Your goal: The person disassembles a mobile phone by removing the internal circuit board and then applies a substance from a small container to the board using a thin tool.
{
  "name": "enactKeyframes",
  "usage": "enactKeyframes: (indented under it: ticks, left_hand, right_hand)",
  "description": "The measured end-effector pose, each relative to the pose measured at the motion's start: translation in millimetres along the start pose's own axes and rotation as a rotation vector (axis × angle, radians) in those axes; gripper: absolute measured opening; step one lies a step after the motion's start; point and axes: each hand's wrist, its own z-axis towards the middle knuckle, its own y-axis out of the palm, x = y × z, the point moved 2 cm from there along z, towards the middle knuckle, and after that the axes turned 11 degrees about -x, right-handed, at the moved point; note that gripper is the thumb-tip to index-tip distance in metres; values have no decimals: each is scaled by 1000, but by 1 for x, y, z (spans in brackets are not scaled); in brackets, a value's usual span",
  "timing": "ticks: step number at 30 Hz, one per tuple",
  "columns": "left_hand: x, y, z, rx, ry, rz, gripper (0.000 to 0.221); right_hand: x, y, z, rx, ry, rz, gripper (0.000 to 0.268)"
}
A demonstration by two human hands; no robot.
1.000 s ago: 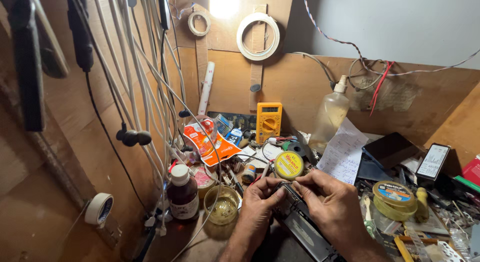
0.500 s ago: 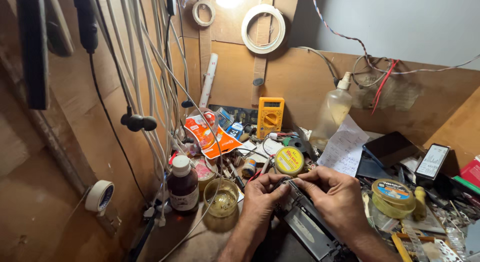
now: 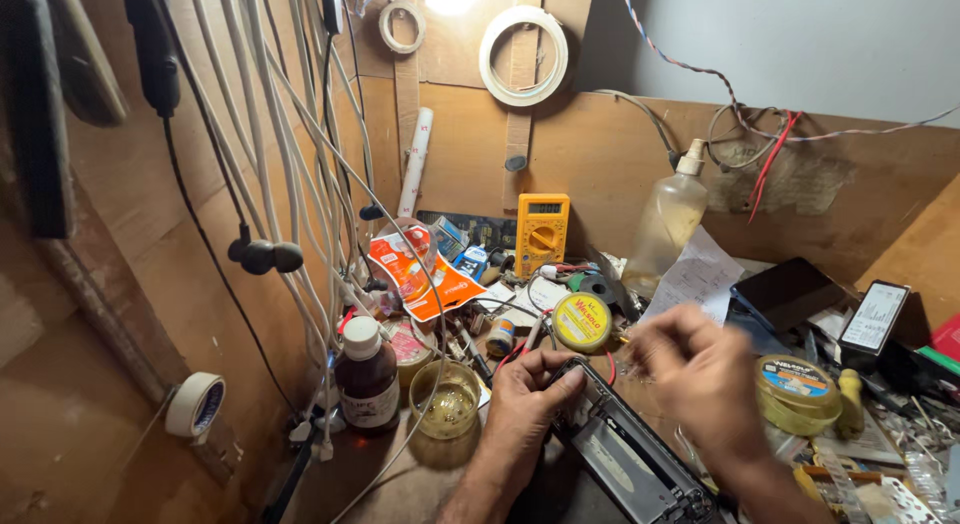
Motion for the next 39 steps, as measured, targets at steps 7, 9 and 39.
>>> enactKeyframes:
  ticks: [7,9,39]
  left_hand:
    - [1,2,-2,-82,-5,-63,21]
    - [1,2,-3,-120,-17,-115,21]
    - [3,4,-3,-137,-24,-170,15]
  right_hand:
    - [14,-9,-15,-64,27,236,11]
    - [20,-3,-21,-83,41,264,12]
    - [-1,18,-40,-21,86,163,11]
